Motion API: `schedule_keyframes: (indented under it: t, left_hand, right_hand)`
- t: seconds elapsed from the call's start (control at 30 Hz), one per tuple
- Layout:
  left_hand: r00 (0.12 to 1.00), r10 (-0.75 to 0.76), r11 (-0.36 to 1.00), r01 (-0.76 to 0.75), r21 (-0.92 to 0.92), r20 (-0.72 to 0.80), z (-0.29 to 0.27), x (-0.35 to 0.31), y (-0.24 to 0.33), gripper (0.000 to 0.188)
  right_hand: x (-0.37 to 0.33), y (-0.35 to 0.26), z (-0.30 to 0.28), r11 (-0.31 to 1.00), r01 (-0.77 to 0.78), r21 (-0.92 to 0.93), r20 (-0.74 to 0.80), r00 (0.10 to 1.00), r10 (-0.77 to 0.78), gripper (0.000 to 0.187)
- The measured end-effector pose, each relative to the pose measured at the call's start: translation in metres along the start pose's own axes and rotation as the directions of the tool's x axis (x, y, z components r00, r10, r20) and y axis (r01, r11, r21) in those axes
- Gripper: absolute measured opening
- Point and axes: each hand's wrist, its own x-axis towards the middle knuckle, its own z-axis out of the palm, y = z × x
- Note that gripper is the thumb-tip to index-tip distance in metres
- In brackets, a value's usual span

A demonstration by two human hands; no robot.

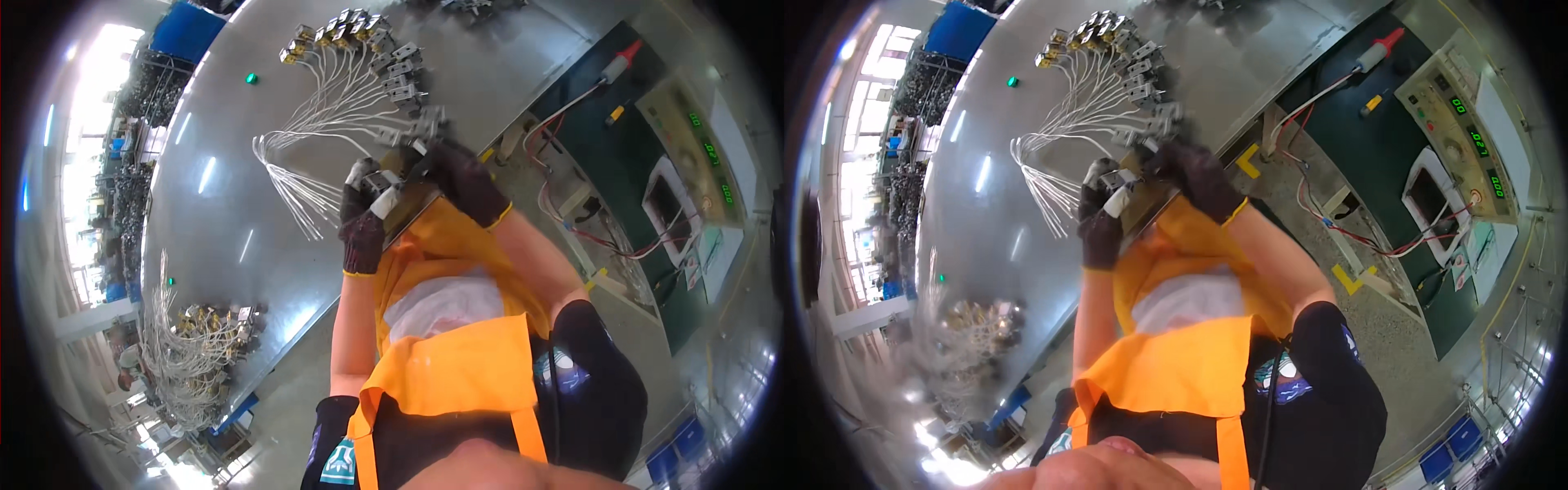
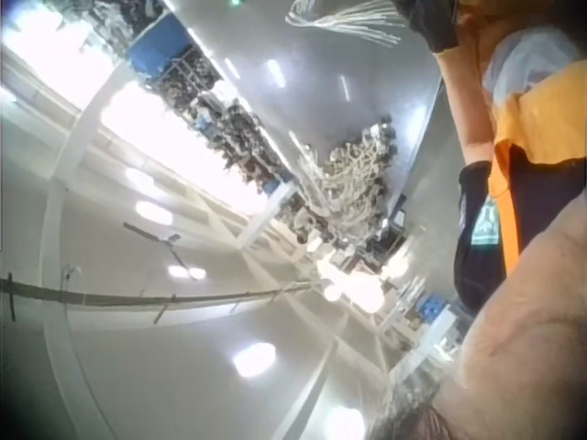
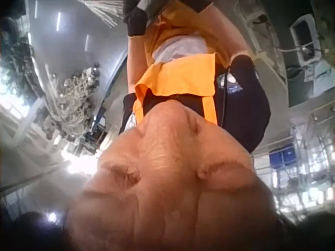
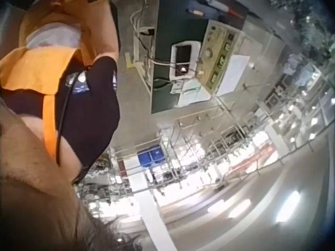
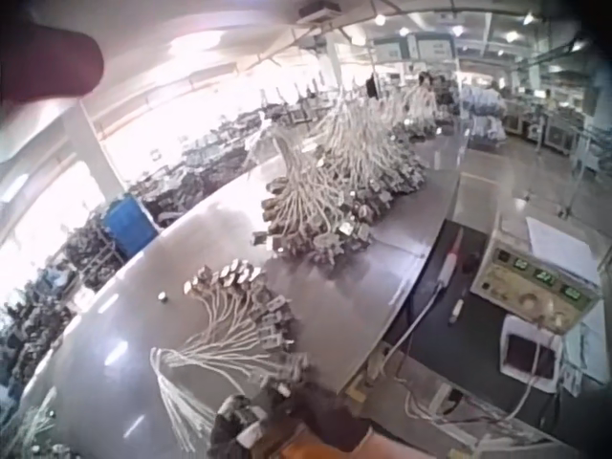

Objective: Manually plugging multiple wires from a harness into a base component and testing the assembly at a manufacturing station.

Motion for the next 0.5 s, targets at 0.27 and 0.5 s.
schedule_keyframes:
  t: [0.27,0.5]
  left_hand:
    - [0.994,0.080,0.994,-0.074,0.075,-0.077,0.019,0.008,-0.021,0.057]
    - [0.980,0.180,0.833,-0.107,0.542,-0.083,0.019,0.014,-0.021,0.055]
  right_hand:
    - [-0.026,-0.024,-0.015,0.846,-0.294,0.444,-0.094,0.924,0.370,0.024]
    - [-0.061,-0.036,-0.003,0.882,-0.381,0.277,-0.112,0.899,0.424,0.035]
